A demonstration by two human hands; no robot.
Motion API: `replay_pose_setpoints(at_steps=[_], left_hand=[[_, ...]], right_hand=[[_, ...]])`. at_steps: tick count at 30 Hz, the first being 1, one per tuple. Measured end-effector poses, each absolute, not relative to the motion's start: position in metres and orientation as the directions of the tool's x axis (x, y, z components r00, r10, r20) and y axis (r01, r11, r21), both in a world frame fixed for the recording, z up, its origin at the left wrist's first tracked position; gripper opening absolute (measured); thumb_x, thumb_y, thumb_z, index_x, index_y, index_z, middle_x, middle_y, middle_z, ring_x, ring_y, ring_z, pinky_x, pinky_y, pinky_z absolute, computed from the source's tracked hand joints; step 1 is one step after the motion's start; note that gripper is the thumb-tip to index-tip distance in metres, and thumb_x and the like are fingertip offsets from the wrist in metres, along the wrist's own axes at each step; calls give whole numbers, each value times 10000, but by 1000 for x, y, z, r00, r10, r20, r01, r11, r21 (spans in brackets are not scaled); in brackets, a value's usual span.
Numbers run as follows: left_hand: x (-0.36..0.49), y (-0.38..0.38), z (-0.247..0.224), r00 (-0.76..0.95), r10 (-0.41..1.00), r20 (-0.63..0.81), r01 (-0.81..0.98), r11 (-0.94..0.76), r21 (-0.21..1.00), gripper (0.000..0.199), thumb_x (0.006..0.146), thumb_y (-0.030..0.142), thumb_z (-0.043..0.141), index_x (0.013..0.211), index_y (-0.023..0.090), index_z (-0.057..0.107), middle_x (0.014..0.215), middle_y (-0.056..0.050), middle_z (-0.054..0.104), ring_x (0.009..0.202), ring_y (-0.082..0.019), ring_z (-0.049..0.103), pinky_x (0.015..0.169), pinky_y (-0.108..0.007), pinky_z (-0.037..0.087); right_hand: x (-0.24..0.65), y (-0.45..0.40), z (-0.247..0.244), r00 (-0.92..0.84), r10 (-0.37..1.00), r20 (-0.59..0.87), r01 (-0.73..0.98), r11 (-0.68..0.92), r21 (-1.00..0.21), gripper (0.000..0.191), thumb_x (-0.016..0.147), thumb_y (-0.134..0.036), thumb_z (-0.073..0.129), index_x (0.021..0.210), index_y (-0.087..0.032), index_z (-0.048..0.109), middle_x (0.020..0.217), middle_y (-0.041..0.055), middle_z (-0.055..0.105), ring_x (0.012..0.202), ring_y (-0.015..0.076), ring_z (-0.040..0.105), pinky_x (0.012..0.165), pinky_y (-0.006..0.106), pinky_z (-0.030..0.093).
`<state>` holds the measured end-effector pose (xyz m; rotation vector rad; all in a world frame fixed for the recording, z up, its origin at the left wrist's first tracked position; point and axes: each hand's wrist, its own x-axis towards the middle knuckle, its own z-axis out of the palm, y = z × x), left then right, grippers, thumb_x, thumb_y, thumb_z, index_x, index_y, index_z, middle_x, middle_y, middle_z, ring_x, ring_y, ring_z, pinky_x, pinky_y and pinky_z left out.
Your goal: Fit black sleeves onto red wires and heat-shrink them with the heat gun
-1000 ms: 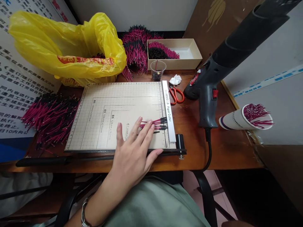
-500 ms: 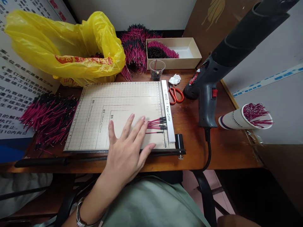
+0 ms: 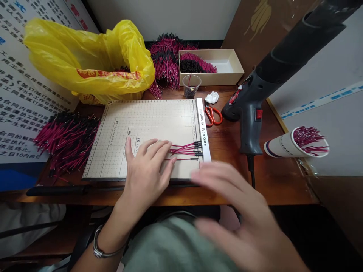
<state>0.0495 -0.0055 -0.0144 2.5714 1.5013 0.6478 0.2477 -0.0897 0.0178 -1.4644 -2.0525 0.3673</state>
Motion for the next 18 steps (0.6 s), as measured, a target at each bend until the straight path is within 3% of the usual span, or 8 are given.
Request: replay_pose_setpoints(at_steps=[4, 7, 13, 18], left_hand=[[47, 13, -8, 425, 879, 216, 815, -476, 330, 225, 953, 274, 604, 1140, 191, 695, 1137, -88, 752, 1075, -334, 662, 1152, -729, 199], [46, 24, -5, 449, 881, 151, 813, -472, 340, 180, 915, 270, 666, 1078, 219, 721, 1110, -66, 748, 1063, -317, 657, 1155, -733, 204], [44, 33, 0, 491, 868, 69, 818, -487, 305, 108, 909, 281, 681, 976, 237, 753, 1023, -41, 753, 1008, -301, 650, 1152, -735, 196], [41, 36, 1, 493, 869, 43, 833, -485, 266, 130, 940, 306, 643, 970, 233, 747, 1008, -41, 751, 1008, -308, 648, 1137, -696, 260]], right_hand=[[233, -60, -8, -235, 930, 282, 918, 307, -251, 564, 1016, -529, 421, 1449, -171, 473, 1515, 72, 520, 1428, 389, 384, 1157, 714, 206], [222, -58, -21, -211, 949, 234, 954, 252, -163, 692, 1018, -595, 336, 1505, -109, 406, 1594, 72, 411, 1457, 444, 299, 1124, 763, 137], [220, -61, -28, -174, 972, 155, 970, 196, -142, 690, 1022, -625, 253, 1505, -171, 444, 1604, 20, 389, 1481, 434, 268, 1129, 765, 71], [227, -60, -32, -188, 970, 154, 964, 213, -159, 666, 1022, -627, 250, 1516, -220, 432, 1601, -23, 380, 1488, 422, 275, 1129, 785, 96]])
